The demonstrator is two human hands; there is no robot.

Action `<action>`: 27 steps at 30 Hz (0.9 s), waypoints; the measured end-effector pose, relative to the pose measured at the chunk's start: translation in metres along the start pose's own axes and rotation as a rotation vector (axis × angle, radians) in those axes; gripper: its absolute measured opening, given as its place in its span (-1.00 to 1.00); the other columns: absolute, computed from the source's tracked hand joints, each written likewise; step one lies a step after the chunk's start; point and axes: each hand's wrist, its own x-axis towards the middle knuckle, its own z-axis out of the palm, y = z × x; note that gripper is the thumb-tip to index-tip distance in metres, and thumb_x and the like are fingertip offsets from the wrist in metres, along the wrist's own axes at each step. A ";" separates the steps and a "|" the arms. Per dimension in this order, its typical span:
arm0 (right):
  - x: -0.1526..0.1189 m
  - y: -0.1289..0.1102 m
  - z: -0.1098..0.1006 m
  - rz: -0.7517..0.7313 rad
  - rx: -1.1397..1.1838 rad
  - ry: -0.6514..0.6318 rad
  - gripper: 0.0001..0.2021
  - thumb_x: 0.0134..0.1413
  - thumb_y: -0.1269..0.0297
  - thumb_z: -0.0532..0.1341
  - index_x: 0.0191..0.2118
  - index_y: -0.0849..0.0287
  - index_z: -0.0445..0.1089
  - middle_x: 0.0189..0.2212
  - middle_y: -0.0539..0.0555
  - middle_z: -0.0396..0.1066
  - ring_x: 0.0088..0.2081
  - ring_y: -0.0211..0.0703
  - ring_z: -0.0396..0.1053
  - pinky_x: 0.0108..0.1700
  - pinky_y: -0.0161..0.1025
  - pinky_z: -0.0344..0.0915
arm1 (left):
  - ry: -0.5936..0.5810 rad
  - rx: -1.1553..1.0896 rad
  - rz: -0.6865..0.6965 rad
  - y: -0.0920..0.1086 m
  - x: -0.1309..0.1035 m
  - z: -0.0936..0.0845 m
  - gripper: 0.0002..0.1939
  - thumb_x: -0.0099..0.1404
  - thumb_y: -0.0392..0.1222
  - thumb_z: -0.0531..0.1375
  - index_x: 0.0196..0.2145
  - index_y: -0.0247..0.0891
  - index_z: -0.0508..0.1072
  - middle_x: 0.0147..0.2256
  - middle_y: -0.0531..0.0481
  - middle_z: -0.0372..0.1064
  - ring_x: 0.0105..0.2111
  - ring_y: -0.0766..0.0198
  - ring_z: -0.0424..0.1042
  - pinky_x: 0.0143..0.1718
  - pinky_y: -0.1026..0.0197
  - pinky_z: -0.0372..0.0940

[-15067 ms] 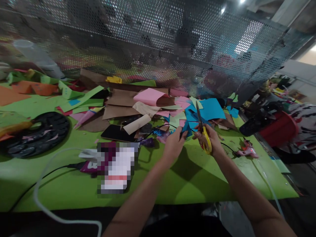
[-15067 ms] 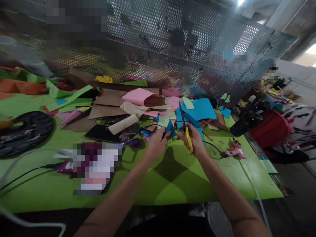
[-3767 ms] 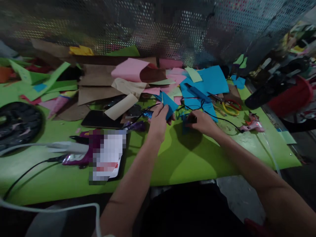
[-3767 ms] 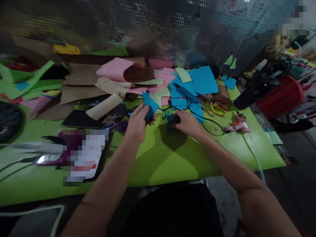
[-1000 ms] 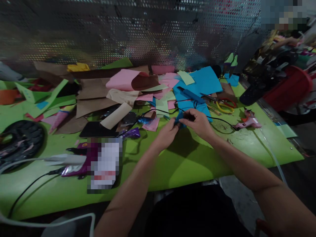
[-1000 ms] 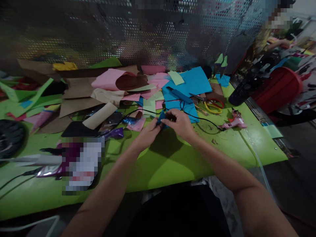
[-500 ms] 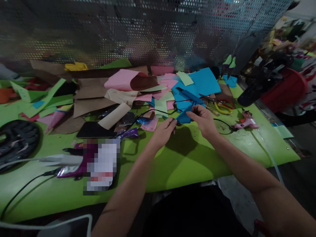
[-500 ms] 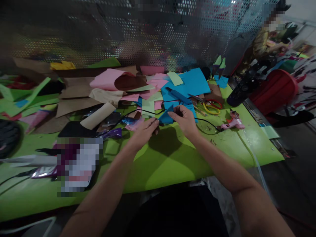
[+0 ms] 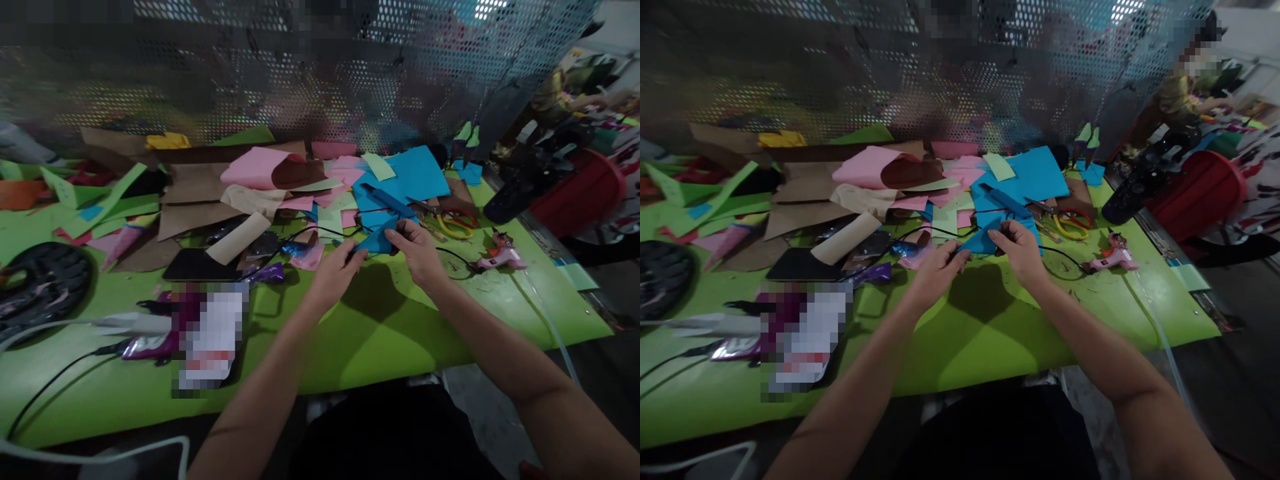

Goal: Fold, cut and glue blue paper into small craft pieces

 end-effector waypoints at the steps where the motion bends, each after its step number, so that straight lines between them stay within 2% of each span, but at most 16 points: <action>1: 0.000 -0.001 0.000 -0.001 0.004 0.003 -0.61 -0.11 -0.05 0.42 -0.47 0.10 0.29 -0.57 -0.11 0.14 -0.50 -0.30 0.15 -0.49 -0.31 0.18 | -0.008 -0.011 -0.003 0.002 -0.001 0.000 -0.68 0.43 0.01 0.05 -0.44 -0.18 0.19 -0.52 0.12 0.21 -0.47 0.30 0.22 -0.40 0.21 0.03; 6: 0.000 -0.004 -0.001 -0.011 0.013 0.020 -0.63 -0.12 -0.02 0.42 -0.47 0.11 0.30 -0.57 -0.11 0.17 -0.50 -0.30 0.16 -0.48 -0.32 0.18 | -0.032 -0.058 -0.039 0.007 -0.003 -0.001 -0.73 0.41 -0.04 0.08 -0.42 -0.19 0.21 -0.50 0.11 0.25 -0.45 0.30 0.24 -0.40 0.22 0.05; 11: 0.000 -0.002 -0.003 -0.030 -0.004 0.027 -0.66 -0.08 0.04 0.41 -0.47 0.11 0.29 -0.58 -0.12 0.17 -0.51 -0.31 0.15 -0.48 -0.33 0.16 | -0.041 -0.126 -0.036 0.003 -0.004 0.000 -0.67 0.45 0.04 0.01 -0.41 -0.19 0.25 -0.49 0.08 0.27 -0.46 0.30 0.24 -0.41 0.23 0.09; 15: 0.000 0.003 -0.004 -0.043 -0.023 0.013 -0.71 -0.02 0.09 0.39 -0.44 0.11 0.30 -0.56 -0.12 0.18 -0.51 -0.32 0.16 -0.47 -0.32 0.15 | -0.047 -0.160 -0.038 0.001 -0.002 0.001 -0.69 0.46 -0.01 -0.02 -0.40 -0.19 0.26 -0.49 0.07 0.29 -0.46 0.30 0.24 -0.42 0.23 0.11; 22: 0.000 0.001 -0.003 -0.057 -0.063 0.021 -0.73 -0.03 0.10 0.38 -0.42 0.11 0.31 -0.55 -0.13 0.18 -0.50 -0.31 0.17 -0.45 -0.31 0.16 | -0.052 -0.124 -0.024 -0.003 0.001 0.001 -0.70 0.45 -0.04 -0.01 -0.43 -0.19 0.23 -0.50 0.08 0.27 -0.46 0.30 0.24 -0.40 0.24 0.12; 27: -0.001 -0.003 -0.002 -0.043 -0.108 0.002 -0.71 -0.06 0.06 0.38 -0.44 0.11 0.31 -0.57 -0.12 0.16 -0.51 -0.30 0.15 -0.47 -0.31 0.12 | -0.109 -0.066 -0.053 -0.002 0.000 -0.001 -0.71 0.44 -0.03 -0.02 -0.42 -0.18 0.22 -0.48 0.08 0.28 -0.46 0.27 0.26 -0.41 0.21 0.10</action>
